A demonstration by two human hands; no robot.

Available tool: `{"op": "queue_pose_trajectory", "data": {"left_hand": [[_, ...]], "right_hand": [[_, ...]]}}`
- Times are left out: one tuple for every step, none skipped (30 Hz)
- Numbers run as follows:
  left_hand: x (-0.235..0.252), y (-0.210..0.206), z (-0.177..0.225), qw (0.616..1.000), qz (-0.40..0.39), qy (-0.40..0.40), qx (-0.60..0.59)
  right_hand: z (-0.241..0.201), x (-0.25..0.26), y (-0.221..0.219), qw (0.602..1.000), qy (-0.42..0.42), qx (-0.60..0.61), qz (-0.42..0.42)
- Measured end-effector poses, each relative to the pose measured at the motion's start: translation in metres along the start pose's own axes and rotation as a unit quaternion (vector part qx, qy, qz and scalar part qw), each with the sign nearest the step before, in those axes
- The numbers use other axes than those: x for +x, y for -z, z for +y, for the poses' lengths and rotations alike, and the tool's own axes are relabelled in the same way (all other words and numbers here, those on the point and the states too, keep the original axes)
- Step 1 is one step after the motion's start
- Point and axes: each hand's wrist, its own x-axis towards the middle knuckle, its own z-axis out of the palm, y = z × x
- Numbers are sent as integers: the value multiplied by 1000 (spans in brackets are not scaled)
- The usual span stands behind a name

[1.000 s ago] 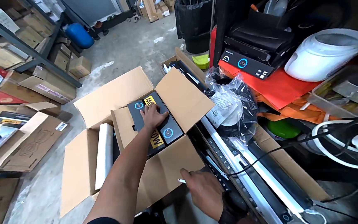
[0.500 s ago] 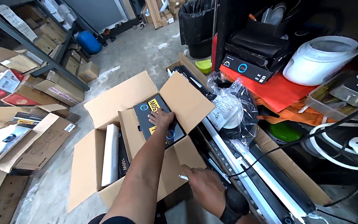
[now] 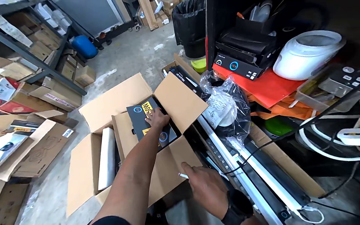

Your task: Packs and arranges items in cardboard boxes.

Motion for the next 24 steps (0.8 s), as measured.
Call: {"op": "queue_pose_trajectory", "data": {"left_hand": [[1, 2, 1, 1000, -3, -3, 11], [1, 4, 3, 1000, -6, -2, 20], [1, 5, 4, 1000, -7, 5, 22], [1, 4, 5, 1000, -5, 10, 14], [1, 3, 5, 1000, -3, 13, 7], [1, 1, 3, 1000, 0, 12, 7], [2, 1, 2, 1000, 2, 10, 13], [2, 2, 1, 1000, 0, 6, 22], [1, 4, 0, 1000, -3, 2, 31], [1, 6, -1, 999, -3, -1, 41], [1, 5, -2, 999, -1, -5, 51], [3, 3, -3, 998, 4, -13, 60], [4, 1, -3, 997, 9, -23, 71], [5, 0, -2, 996, 10, -35, 83], [6, 1, -1, 994, 11, -48, 96], [7, 2, 0, 992, 9, -60, 107], [8, 4, 0, 990, 9, -72, 121], [10, 5, 0, 987, 10, -85, 137], [12, 8, 0, 983, 9, -94, 154], [13, 10, 1, 980, 9, -101, 170], [14, 11, 0, 978, 10, -105, 181], [16, 11, -2, 976, 11, -111, 185], [17, 11, -5, 976, 9, -119, 183], [19, 11, -9, 976, 4, -130, 176]], "right_hand": [[0, 0, 0, 1000, 1, -1, 1], [-1, 0, 0, 1000, 2, -2, 3], [-1, 0, 0, 1000, 3, -2, 4], [-1, 0, 0, 1000, 5, -2, 8], [-1, 0, 0, 1000, 7, -2, 13], [-1, -1, 0, 1000, 8, 0, 19], [-1, -1, 1, 1000, 9, 0, 23], [-1, -2, 1, 1000, 9, 1, 25], [-1, -3, 2, 1000, 9, 2, 25], [-1, -4, 3, 1000, 9, 4, 23], [-2, -4, 3, 1000, 7, 4, 22], [-2, -5, 2, 1000, 7, 2, 25], [-2, -5, 0, 999, 8, -1, 32], [-2, -5, -2, 999, 10, -3, 39], [-2, -4, -2, 999, 11, -3, 37], [-2, -4, -2, 999, 10, -1, 34], [-1, -5, -2, 999, 9, 0, 34], [-1, -5, -1, 999, 6, 1, 35], [-1, -5, 1, 999, 4, 4, 35], [0, -5, 3, 999, 1, 10, 31], [0, -5, 4, 999, -1, 13, 29], [1, -5, 5, 999, -2, 12, 30], [1, -5, 6, 999, -3, 12, 30], [0, -6, 6, 1000, -4, 12, 28]]}}
